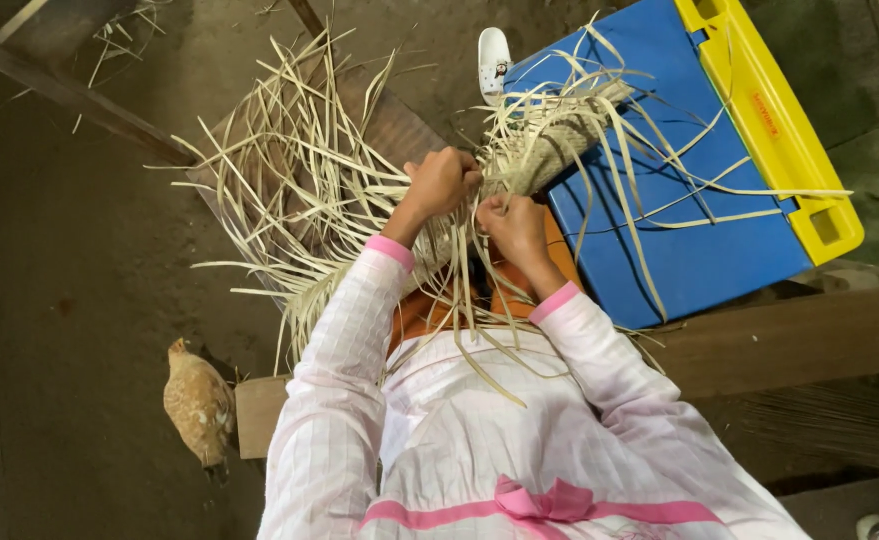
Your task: The person weaves together thin strips of dried palm fronds around a thicker central bundle by hand, repeatedly folding and tucking the strips to create a long braided structure.
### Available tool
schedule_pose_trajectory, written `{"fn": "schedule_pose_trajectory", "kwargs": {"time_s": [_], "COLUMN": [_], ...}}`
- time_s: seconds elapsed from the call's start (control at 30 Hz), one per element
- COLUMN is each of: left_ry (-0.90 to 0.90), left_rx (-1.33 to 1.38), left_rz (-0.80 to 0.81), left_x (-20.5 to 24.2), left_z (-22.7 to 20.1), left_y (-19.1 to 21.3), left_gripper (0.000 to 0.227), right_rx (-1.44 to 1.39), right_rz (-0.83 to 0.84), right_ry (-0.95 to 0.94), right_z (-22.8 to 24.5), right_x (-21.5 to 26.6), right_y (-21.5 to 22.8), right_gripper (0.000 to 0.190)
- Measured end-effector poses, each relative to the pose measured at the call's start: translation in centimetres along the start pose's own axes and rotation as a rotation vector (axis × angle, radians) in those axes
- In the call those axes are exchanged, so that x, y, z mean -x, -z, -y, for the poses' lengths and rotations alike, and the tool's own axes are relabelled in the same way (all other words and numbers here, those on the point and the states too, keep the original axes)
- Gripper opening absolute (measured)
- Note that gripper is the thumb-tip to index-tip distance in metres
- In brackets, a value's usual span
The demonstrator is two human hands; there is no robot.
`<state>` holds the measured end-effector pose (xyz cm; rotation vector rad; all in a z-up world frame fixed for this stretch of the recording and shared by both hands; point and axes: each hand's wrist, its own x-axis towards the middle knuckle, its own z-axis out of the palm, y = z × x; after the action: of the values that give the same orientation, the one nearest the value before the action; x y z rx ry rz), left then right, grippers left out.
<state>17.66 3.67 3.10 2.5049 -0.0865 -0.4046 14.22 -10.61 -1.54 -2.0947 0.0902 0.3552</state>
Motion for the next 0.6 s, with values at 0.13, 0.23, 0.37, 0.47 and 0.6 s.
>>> {"fn": "schedule_pose_trajectory", "kwargs": {"time_s": [0.13,0.23,0.37,0.47,0.6], "left_ry": [-0.013,-0.02,-0.02,-0.019,-0.008], "left_rx": [0.052,0.074,0.092,0.101,0.071], "left_rz": [-0.015,-0.018,-0.003,-0.024,-0.001], "left_x": [-0.7,-0.5,-1.0,-0.2,-0.2], "left_z": [1.1,1.1,1.7,0.9,0.9], "left_y": [-1.1,-1.0,-1.4,-0.9,-0.7], "left_gripper": [0.012,0.012,0.017,0.016,0.016], "right_rx": [0.056,0.078,0.035,0.004,0.02], "right_rz": [-0.093,-0.132,-0.164,-0.19,-0.213], "right_ry": [0.049,0.073,0.093,0.103,0.141], "right_z": [-0.3,-0.7,-1.0,-0.3,0.1], "right_x": [0.0,0.0,0.0,0.7,1.1], "right_y": [-0.8,-0.9,-0.7,-0.5,-0.2], "right_gripper": [0.015,0.013,0.015,0.017,0.015]}}
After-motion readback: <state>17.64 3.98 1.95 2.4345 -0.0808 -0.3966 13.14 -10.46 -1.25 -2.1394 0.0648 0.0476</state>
